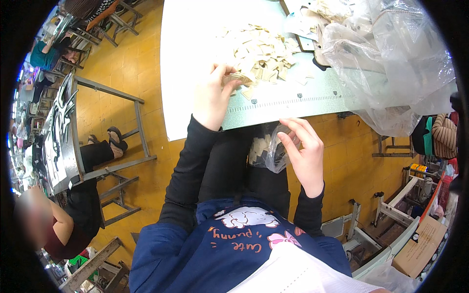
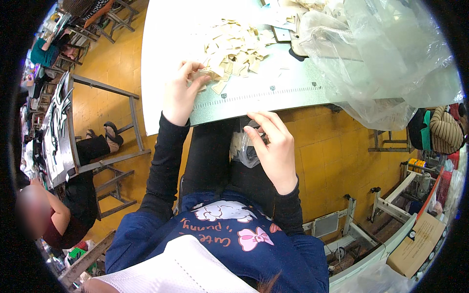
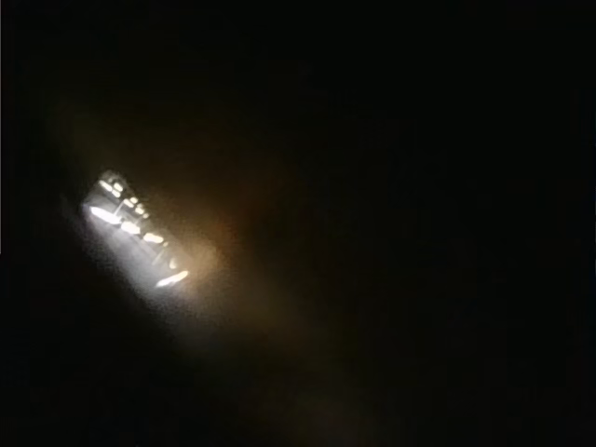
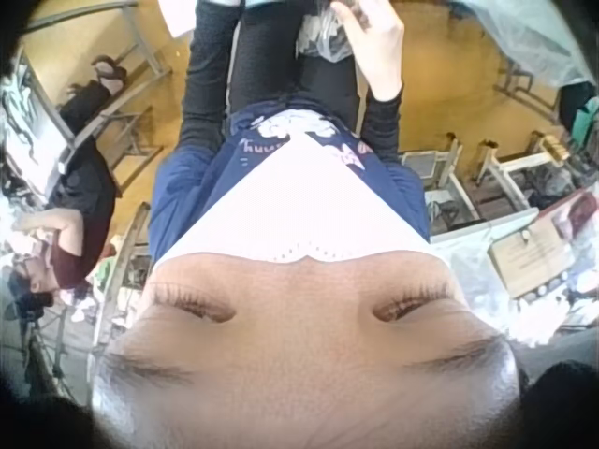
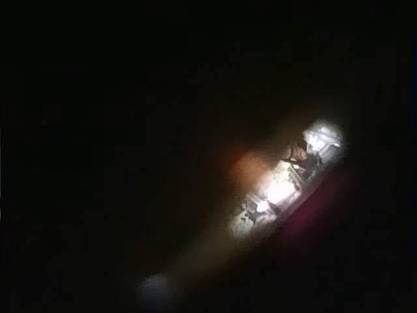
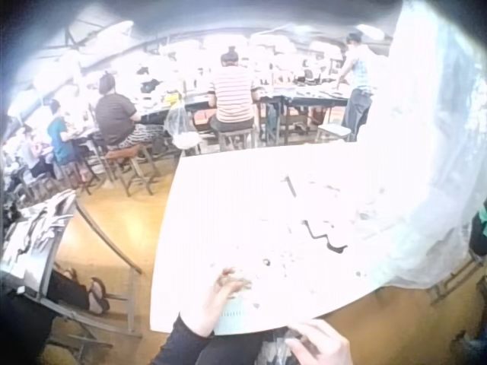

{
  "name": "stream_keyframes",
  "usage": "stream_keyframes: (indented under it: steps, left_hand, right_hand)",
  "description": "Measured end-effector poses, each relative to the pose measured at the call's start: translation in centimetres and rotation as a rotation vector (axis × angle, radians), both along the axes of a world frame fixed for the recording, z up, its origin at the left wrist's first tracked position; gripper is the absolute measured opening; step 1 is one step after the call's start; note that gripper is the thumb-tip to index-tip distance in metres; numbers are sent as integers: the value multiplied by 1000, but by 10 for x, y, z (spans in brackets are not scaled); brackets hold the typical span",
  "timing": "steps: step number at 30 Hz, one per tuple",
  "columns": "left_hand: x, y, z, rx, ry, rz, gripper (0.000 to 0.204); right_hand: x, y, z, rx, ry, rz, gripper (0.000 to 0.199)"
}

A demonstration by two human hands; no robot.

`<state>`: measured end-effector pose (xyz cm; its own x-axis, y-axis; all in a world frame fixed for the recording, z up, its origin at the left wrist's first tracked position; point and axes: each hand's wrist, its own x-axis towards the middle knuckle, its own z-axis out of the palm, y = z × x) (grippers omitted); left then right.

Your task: The person repeatedly picks up small, light-colored craft pieces from a table, inspects them, and places them into a clear plastic bag. The person also handles a small white packet and a larger plastic bag containing more pieces during the process.

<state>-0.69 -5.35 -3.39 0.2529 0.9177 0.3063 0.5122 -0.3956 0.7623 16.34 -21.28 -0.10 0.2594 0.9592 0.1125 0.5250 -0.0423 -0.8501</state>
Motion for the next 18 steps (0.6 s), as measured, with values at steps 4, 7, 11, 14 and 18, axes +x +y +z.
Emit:
stream_keyframes:
  steps: [4,7,11,14,18]
  left_hand:
    - [-17,1,3,239,173,3,22]
    - [-21,1,3,-47,-60,-19,19]
    - [-19,8,2,-108,-417,24,19]
    - [-22,12,7,-259,-624,90,28]
    - [-20,0,10,-598,-1176,-250,28]
  right_hand:
    - [1,-3,-2,-8,10,3,28]
    - [0,0,-1,13,19,15,27]
    - [-5,6,4,49,32,26,24]
    - [-6,11,11,109,20,25,22]
    - [-10,24,16,165,110,35,24]
